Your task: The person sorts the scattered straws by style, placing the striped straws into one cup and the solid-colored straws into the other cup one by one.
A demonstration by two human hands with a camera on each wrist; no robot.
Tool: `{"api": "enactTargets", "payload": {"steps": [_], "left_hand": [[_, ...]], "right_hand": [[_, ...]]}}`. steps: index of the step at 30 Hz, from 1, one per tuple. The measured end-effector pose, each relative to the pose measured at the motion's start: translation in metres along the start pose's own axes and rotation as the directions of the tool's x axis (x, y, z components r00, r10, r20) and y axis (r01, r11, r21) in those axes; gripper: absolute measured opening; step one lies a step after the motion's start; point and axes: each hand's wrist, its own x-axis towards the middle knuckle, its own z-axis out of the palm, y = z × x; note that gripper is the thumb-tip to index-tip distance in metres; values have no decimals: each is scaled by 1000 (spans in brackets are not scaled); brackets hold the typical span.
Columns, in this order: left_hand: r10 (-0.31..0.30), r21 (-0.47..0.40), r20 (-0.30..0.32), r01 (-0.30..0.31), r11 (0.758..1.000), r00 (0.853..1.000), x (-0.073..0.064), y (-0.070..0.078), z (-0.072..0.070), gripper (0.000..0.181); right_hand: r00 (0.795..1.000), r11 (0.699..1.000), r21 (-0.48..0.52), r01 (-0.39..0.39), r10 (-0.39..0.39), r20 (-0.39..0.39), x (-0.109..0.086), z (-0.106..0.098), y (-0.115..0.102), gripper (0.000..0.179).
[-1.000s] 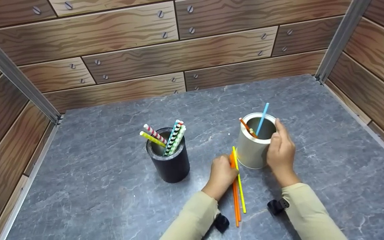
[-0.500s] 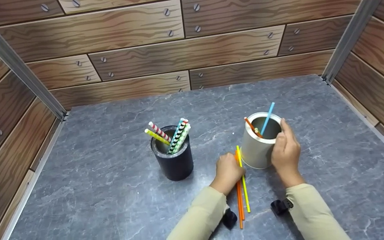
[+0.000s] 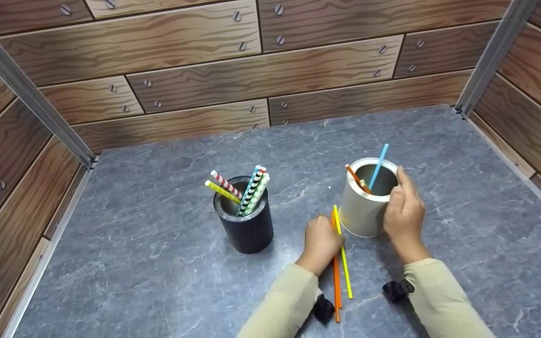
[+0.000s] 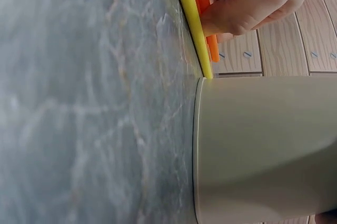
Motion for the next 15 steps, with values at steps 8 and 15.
{"api": "enactTargets", "payload": {"steps": [8, 15], "left_hand": [[-41, -85, 5, 41, 996, 999, 1, -4, -1, 33], [-56, -154, 0, 55, 987, 998, 2, -9, -3, 18]], "right_hand": [[1000, 1000, 4, -12, 12, 2, 1, -1, -1, 42], [1000, 1000, 1, -11, 11, 6, 0, 0, -1, 43]]}}
